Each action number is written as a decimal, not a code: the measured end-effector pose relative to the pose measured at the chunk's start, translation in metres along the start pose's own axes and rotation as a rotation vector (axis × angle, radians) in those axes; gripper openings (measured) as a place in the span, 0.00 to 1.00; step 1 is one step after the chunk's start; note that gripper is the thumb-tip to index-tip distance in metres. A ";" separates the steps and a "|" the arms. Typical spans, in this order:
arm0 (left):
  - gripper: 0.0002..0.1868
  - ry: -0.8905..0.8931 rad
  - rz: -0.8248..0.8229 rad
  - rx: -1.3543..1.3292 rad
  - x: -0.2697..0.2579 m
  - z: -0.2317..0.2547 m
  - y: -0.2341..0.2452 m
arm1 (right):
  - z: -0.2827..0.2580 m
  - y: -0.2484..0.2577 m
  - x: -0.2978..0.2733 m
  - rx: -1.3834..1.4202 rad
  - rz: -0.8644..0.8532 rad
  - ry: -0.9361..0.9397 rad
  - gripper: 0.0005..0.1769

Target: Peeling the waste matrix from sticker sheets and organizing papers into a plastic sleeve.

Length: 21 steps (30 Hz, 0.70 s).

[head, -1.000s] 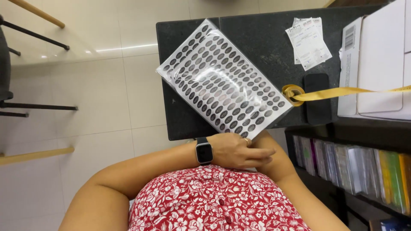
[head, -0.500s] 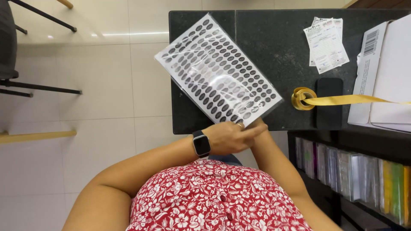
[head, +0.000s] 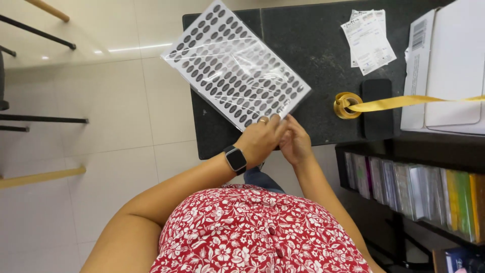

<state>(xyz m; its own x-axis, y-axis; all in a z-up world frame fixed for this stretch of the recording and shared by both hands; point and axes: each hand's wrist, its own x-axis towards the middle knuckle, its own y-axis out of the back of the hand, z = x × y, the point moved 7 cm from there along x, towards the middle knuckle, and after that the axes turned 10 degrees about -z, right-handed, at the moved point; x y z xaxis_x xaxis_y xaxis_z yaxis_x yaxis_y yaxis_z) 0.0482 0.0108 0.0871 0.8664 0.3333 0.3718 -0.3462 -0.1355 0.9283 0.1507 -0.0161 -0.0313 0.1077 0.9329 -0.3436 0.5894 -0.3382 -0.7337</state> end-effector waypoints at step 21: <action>0.36 0.441 -0.435 -0.242 -0.010 -0.107 -0.032 | -0.007 0.002 0.047 -0.487 0.104 0.056 0.31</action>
<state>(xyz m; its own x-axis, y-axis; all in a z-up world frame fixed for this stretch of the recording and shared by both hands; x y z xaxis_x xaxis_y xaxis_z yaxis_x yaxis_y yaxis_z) 0.0128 0.1116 0.0536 0.7345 0.6681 -0.1186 -0.1141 0.2939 0.9490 0.1625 0.0280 -0.0445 0.2206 0.9073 -0.3580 0.8770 -0.3451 -0.3342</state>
